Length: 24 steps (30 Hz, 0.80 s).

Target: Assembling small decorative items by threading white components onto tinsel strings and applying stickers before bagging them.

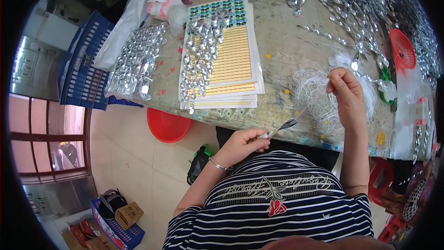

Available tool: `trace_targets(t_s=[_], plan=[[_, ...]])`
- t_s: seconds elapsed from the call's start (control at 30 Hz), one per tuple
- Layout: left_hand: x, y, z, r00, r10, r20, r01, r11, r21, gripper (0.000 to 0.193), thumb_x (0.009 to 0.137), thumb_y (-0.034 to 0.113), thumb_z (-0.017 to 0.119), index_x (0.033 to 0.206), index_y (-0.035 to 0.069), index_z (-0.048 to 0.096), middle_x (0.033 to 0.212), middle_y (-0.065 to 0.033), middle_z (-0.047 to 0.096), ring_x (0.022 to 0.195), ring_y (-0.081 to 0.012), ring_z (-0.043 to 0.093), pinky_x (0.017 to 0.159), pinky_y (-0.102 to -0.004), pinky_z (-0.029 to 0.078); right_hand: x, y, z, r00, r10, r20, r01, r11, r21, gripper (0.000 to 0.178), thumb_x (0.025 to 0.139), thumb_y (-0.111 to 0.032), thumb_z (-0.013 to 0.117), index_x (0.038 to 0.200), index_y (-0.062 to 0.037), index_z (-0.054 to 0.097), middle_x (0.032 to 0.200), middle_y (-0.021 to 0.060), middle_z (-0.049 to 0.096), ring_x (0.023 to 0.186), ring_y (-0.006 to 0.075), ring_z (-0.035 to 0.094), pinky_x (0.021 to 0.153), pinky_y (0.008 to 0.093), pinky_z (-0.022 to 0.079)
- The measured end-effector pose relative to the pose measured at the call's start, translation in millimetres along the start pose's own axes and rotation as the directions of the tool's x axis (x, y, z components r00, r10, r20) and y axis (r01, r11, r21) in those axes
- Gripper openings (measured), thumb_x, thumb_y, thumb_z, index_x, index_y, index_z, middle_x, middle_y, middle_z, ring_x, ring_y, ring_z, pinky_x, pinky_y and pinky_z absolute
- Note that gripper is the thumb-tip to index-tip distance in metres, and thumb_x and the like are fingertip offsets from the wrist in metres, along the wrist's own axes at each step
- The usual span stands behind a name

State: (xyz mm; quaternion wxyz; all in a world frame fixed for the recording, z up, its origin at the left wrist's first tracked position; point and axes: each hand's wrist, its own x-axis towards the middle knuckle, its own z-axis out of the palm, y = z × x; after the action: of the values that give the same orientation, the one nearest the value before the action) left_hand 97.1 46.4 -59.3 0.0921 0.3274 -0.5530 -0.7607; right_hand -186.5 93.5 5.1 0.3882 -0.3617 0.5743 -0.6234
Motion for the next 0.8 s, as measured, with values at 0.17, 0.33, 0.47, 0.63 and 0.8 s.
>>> trace_targets(t_s=[0.17, 0.33, 0.47, 0.63, 0.8], plan=[[-25.8, -1.9, -31.1, 0.986, -0.039, -0.165, 0.052, 0.996, 0.076, 0.019, 0.09, 0.014, 0.06, 0.104, 0.002, 0.066, 0.079, -0.0007, 0.065, 0.064, -0.0025, 0.054, 0.058, -0.0168, 0.044, 24.2, 2.9, -5.8, 1.0, 0.024, -0.01, -0.024, 1.0, -0.009, 0.016, 0.094, -0.018, 0.054, 0.096, -0.004, 0.062, 0.079, -0.0022, 0.055, 0.073, 0.0065, 0.05, 0.071, 0.0207, 0.039], [-5.2, 18.0, -64.4, 0.79, 0.219, -0.573, -0.181, 0.976, 0.123, 0.013, 0.09, 0.009, 0.058, 0.097, 0.003, 0.066, 0.08, 0.0012, 0.065, 0.06, -0.0004, 0.046, 0.054, -0.0158, 0.037, 25.4, 13.2, 3.3, 0.99, 0.123, 0.064, -0.117, 0.988, -0.099, 0.029, 0.096, -0.025, 0.05, 0.105, -0.0006, 0.063, 0.093, 0.0031, 0.061, 0.081, 0.01, 0.057, 0.077, 0.0246, 0.047], [10.1, 58.2, -104.6, 0.642, 0.36, -0.677, -0.14, 0.923, 0.359, 0.018, 0.094, 0.017, 0.052, 0.096, 0.004, 0.064, 0.077, 0.0031, 0.057, 0.066, -0.0036, 0.045, 0.059, -0.0191, 0.035, 17.9, 17.9, 9.4, 0.961, 0.227, 0.157, -0.208, 0.97, -0.127, 0.032, 0.096, -0.027, 0.051, 0.109, -0.0006, 0.063, 0.096, 0.005, 0.063, 0.085, 0.0113, 0.059, 0.081, 0.027, 0.048], [60.1, 81.3, -152.0, 0.563, 0.687, -0.46, -0.033, 0.575, 0.818, 0.033, 0.094, 0.018, 0.052, 0.121, -0.001, 0.057, 0.097, -0.0101, 0.061, 0.088, -0.0179, 0.055, 0.081, -0.0317, 0.044, 3.6, 19.2, -16.2, 0.955, 0.287, 0.081, -0.275, 0.952, -0.134, 0.028, 0.095, -0.024, 0.053, 0.11, -0.0011, 0.063, 0.096, 0.0038, 0.064, 0.086, 0.0103, 0.059, 0.081, 0.0245, 0.048], [78.0, 79.7, -155.4, 0.609, 0.683, -0.404, 0.081, 0.453, 0.888, 0.037, 0.093, 0.016, 0.05, 0.124, -0.005, 0.052, 0.121, -0.0196, 0.054, 0.11, -0.0289, 0.052, 0.094, -0.0359, 0.04, -1.8, 17.3, -52.3, 0.962, 0.27, -0.03, -0.271, 0.948, -0.165, 0.028, 0.095, -0.024, 0.054, 0.109, -0.002, 0.063, 0.096, 0.003, 0.064, 0.086, 0.0098, 0.059, 0.08, 0.0245, 0.048]])
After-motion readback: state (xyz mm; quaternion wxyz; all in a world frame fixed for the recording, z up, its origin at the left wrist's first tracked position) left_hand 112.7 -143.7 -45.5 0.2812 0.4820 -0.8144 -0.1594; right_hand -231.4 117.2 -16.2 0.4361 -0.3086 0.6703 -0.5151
